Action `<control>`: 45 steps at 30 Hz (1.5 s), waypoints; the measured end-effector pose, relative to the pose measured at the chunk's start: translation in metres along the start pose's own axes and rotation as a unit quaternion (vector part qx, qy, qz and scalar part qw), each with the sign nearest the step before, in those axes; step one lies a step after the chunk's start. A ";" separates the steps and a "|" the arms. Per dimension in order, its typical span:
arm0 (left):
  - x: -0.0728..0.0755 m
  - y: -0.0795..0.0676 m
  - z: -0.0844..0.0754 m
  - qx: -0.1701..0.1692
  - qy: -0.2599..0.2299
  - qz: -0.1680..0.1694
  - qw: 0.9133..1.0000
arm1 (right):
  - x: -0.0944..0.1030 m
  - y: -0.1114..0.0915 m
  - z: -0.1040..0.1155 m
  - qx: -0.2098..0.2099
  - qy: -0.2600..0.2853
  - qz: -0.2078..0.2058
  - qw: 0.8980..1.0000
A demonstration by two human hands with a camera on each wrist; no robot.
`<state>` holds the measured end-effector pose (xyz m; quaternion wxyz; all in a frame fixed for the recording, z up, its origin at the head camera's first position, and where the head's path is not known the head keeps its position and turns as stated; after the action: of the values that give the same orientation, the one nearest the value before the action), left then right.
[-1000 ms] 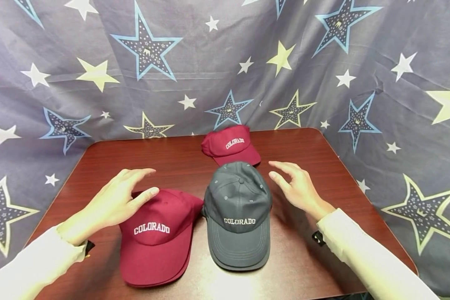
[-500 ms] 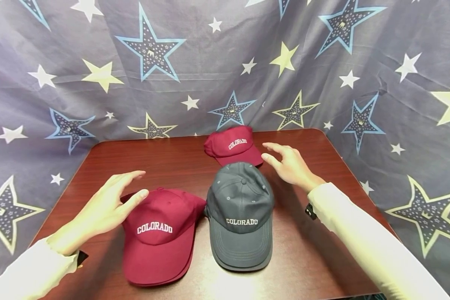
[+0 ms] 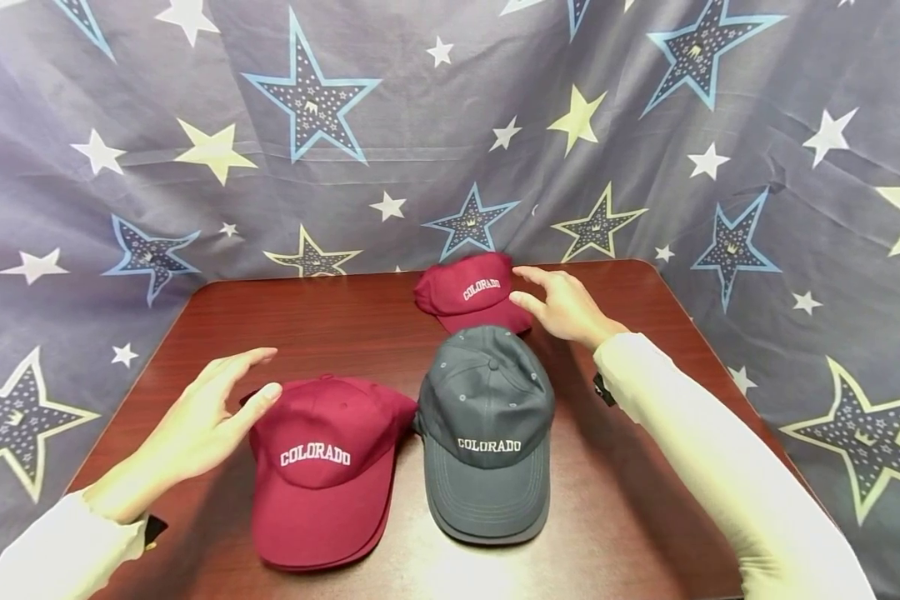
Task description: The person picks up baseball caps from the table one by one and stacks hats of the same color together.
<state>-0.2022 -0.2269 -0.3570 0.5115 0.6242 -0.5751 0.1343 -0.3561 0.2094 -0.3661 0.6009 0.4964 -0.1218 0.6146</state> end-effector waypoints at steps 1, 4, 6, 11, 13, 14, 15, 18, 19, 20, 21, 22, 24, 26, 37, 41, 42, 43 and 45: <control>0.001 -0.001 0.001 -0.001 0.000 -0.003 1.000 | -0.002 0.003 0.000 0.004 -0.003 0.003 1.000; 0.002 -0.003 0.003 -0.003 0.001 -0.009 1.000 | -0.008 0.010 0.002 0.012 -0.020 0.017 1.000; 0.003 -0.004 0.004 -0.001 0.003 -0.010 1.000 | -0.013 0.016 0.001 0.013 -0.034 0.029 0.999; 0.004 -0.007 0.008 0.009 0.002 -0.008 1.000 | -0.028 0.029 0.000 0.026 -0.061 0.058 0.996; 0.004 -0.008 0.009 0.011 0.001 -0.007 1.000 | -0.035 0.034 -0.001 0.033 -0.071 0.067 0.995; 0.004 -0.008 0.009 0.011 0.000 -0.007 1.000 | -0.037 0.036 -0.002 0.036 -0.076 0.071 0.994; 0.004 -0.008 0.010 0.012 -0.001 -0.007 1.000 | -0.040 0.039 -0.003 0.036 -0.080 0.075 0.993; 0.005 -0.008 0.010 0.012 -0.001 -0.008 1.000 | -0.048 0.045 -0.004 0.033 -0.086 0.088 0.992; 0.006 -0.008 0.011 0.012 -0.001 -0.008 1.000 | -0.050 0.048 -0.004 0.035 -0.086 0.092 0.991; 0.006 -0.009 0.011 0.012 0.000 -0.008 1.000 | -0.052 0.050 -0.004 0.037 -0.088 0.094 0.991; 0.007 -0.008 0.011 0.013 -0.001 -0.008 1.000 | -0.054 0.053 -0.004 0.039 -0.090 0.097 0.990; 0.007 -0.008 0.011 0.013 -0.001 -0.008 1.000 | -0.055 0.056 -0.003 0.043 -0.091 0.099 0.990; 0.007 -0.008 0.012 0.015 -0.001 -0.007 1.000 | -0.057 0.062 -0.002 0.051 -0.096 0.103 0.989; 0.007 -0.008 0.014 0.017 -0.003 -0.006 1.000 | -0.059 0.067 -0.002 0.056 -0.101 0.108 0.987; 0.005 -0.010 0.017 0.020 -0.004 -0.002 1.000 | -0.079 0.088 -0.006 0.045 -0.133 0.172 0.975; 0.007 -0.009 0.018 0.022 -0.002 -0.001 1.000 | -0.091 0.087 -0.009 0.031 -0.140 0.207 0.968; 0.007 -0.010 0.018 0.022 -0.001 0.000 1.000 | -0.094 0.087 -0.010 0.031 -0.146 0.214 0.966; 0.008 -0.010 0.019 0.022 -0.001 0.000 1.000 | -0.096 0.086 -0.011 0.033 -0.151 0.217 0.964; 0.009 -0.010 0.019 0.024 -0.001 0.000 1.000 | -0.100 0.086 -0.012 0.035 -0.162 0.214 0.963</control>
<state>-0.1991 -0.2492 -0.3636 0.4961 0.6362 -0.5723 0.1471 -0.4568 0.1358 -0.4093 0.4098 0.5725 -0.2990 0.6442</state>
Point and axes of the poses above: each hand's wrist, its own y-axis towards the middle knuckle, its own x-axis out of the back of the hand, z = x × y, the point moved 7 cm from there along y, towards the middle knuckle, and after that the axes turned 10 degrees about -z, right-handed, at the moved point
